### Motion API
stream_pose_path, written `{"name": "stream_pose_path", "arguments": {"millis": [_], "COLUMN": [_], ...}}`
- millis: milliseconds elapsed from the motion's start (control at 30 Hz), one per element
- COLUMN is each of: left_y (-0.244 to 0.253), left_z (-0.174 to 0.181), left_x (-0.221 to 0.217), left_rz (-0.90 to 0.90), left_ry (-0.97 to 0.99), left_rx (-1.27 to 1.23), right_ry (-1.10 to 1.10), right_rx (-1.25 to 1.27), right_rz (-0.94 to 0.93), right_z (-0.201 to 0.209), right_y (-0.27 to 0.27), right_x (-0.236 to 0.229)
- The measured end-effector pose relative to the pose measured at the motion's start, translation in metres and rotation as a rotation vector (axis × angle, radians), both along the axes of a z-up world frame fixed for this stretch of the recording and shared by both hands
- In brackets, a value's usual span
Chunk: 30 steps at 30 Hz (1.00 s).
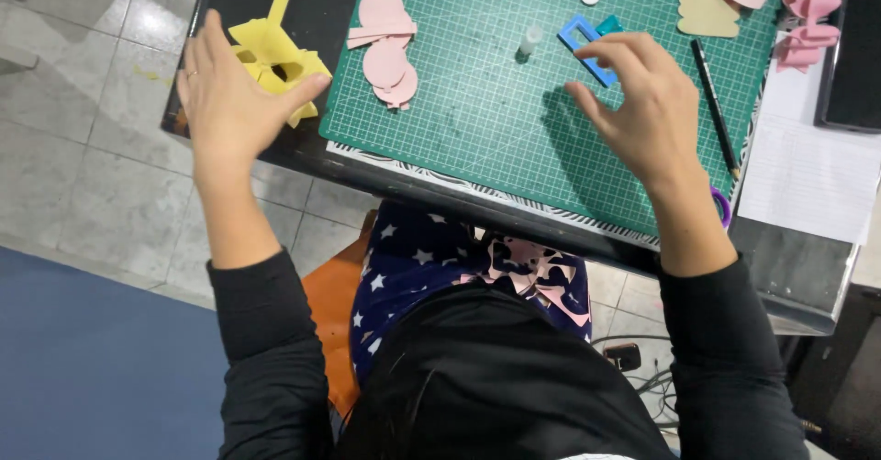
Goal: Gluing pre-cut foam pieces to create decorative bows.
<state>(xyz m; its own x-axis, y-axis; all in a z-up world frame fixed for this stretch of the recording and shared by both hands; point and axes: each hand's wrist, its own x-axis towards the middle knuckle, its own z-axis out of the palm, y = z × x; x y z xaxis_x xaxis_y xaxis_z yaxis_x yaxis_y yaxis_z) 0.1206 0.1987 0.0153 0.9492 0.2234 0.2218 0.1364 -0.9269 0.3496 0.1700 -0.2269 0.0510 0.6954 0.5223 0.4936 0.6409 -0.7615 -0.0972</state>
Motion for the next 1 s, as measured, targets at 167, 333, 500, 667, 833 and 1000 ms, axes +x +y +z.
{"name": "stream_pose_path", "arguments": {"millis": [167,333,500,667,833,1000], "left_y": [0.043,0.056,0.059,0.073,0.087,0.077], "left_z": [-0.008,-0.019,-0.037,-0.045,-0.052,-0.022], "left_x": [0.007,0.016,0.034,0.045,0.044,0.03], "left_rz": [-0.161,-0.21,-0.147,-0.147,-0.169,-0.253], "left_ry": [0.04,-0.026,-0.006,0.071,0.032,0.017], "left_rx": [-0.178,-0.126,0.0,-0.016,-0.136,-0.484], "right_ry": [0.018,0.064,0.096,0.084,0.11,0.219], "right_rx": [0.044,0.062,0.052,0.074,0.013,0.118], "right_rz": [0.108,0.198,0.325,0.393,0.331,0.3], "right_z": [-0.001,0.014,0.011,0.002,-0.031,-0.067], "right_y": [0.029,0.069,0.107,0.162,0.222,0.274], "right_x": [-0.012,-0.028,-0.028,-0.013,0.024,0.049]}}
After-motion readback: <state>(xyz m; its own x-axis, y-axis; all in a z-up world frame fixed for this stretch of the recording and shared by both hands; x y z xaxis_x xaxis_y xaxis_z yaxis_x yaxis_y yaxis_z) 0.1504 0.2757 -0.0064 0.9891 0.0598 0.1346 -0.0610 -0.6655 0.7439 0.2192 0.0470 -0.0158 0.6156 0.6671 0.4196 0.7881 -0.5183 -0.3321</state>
